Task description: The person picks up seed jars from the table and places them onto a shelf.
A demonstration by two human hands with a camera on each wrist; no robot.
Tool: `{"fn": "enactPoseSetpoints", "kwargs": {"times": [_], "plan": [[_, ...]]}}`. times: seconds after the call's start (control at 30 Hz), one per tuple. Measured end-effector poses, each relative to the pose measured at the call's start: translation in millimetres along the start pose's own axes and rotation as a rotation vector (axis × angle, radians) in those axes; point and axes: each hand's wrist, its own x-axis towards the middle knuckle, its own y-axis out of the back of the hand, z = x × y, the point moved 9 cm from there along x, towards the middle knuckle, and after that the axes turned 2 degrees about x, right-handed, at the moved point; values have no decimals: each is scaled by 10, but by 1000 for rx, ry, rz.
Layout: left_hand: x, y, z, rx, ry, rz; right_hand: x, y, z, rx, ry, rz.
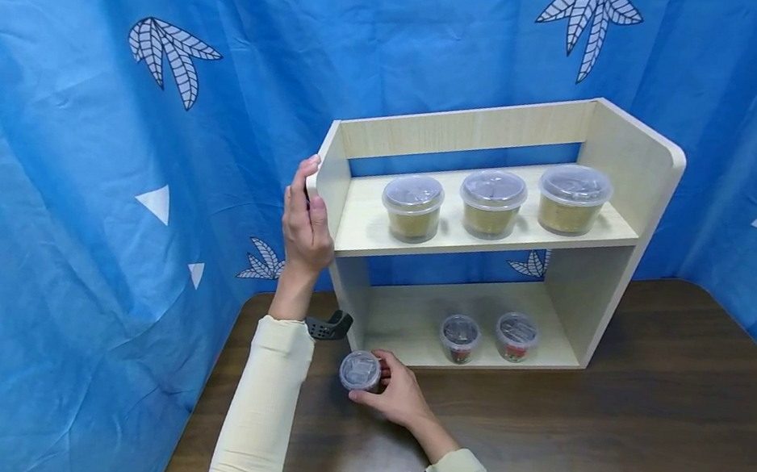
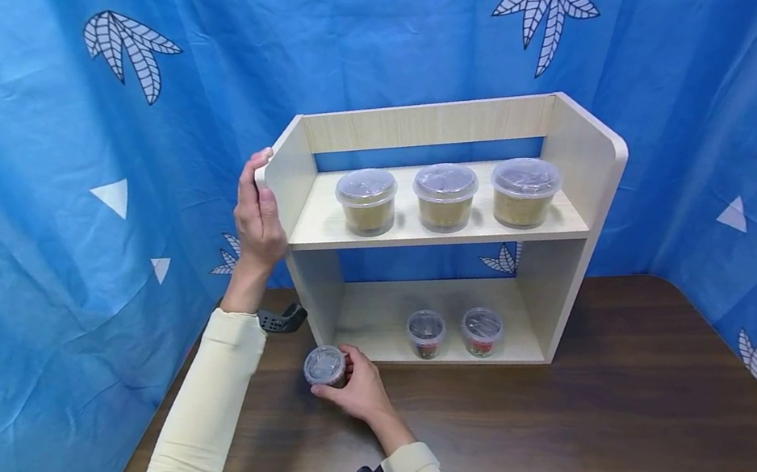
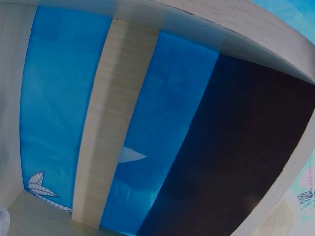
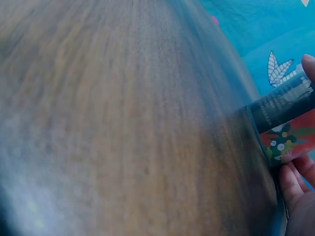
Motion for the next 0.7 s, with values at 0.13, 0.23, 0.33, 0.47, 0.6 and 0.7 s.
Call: {"fn": "enactPoseSetpoints", "kwargs": {"times": [0.13,0.23,0.33,0.47,0.6,0.7], "plan": [[-10,1,-5,4,6,0,1,-11,15,-9,1,-9],[-19,-2,-7,7,10,-1,-3,-15,31,-14,-2,-17],[-21,-8,-3,6,11,-3,-8,-11,40,-14,-4,-21],[-12,-9,0,4,9,0,-9,-5,36,-5,-9,-22],[-7,-6,-4,7,10,2,-16,-7,19,2,-8,-27],[-3,-7,-10,7,10,-4,-17,-6,3,9,-7,-27]]}}
